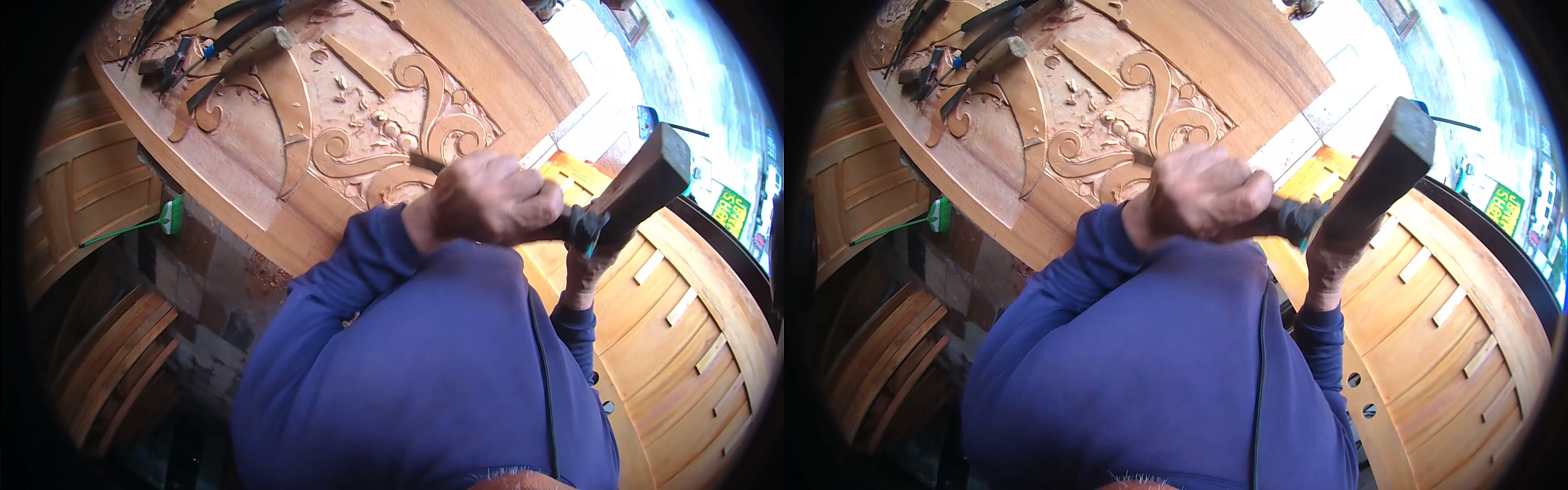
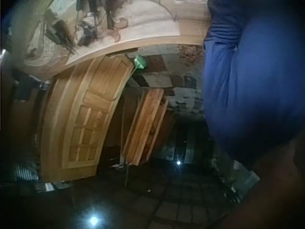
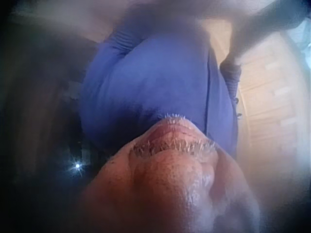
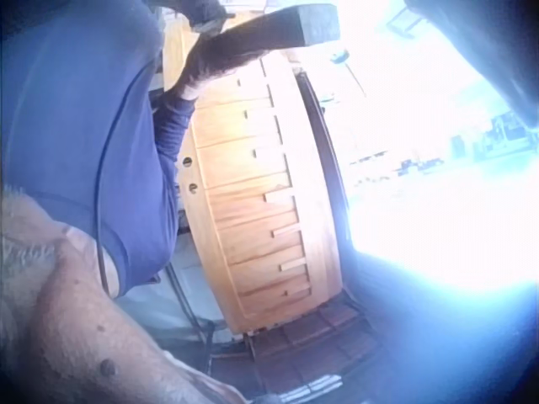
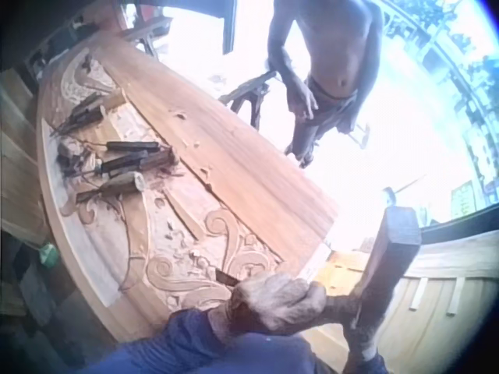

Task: The person carves decorative patterns into a large wooden panel using a chisel and a wooden mallet. They hammer the chisel to remove wood chips and then use the chisel alone to refine the carved details.

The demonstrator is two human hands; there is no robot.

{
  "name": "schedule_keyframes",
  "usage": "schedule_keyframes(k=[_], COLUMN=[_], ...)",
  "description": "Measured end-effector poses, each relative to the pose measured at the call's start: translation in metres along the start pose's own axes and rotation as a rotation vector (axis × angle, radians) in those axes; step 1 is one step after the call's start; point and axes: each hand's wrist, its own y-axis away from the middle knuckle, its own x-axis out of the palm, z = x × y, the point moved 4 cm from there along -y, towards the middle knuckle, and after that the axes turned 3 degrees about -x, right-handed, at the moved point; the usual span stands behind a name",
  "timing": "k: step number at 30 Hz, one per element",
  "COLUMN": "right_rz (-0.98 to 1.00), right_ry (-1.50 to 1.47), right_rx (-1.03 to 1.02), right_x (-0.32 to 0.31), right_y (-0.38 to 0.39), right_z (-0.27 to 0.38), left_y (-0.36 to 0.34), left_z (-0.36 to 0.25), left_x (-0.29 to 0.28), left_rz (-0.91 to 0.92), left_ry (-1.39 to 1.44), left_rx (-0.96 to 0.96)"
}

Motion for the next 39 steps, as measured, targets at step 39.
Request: schedule_keyframes(k=[39], right_rz=[-0.045], right_ry=[-0.567], right_rx=[0.616], right_x=[-0.028], right_y=[0.183], right_z=[-0.072], left_y=[0.056], left_z=[0.010], left_x=[0.012], left_rz=[0.620], left_ry=[-0.458], left_rx=[-0.715])
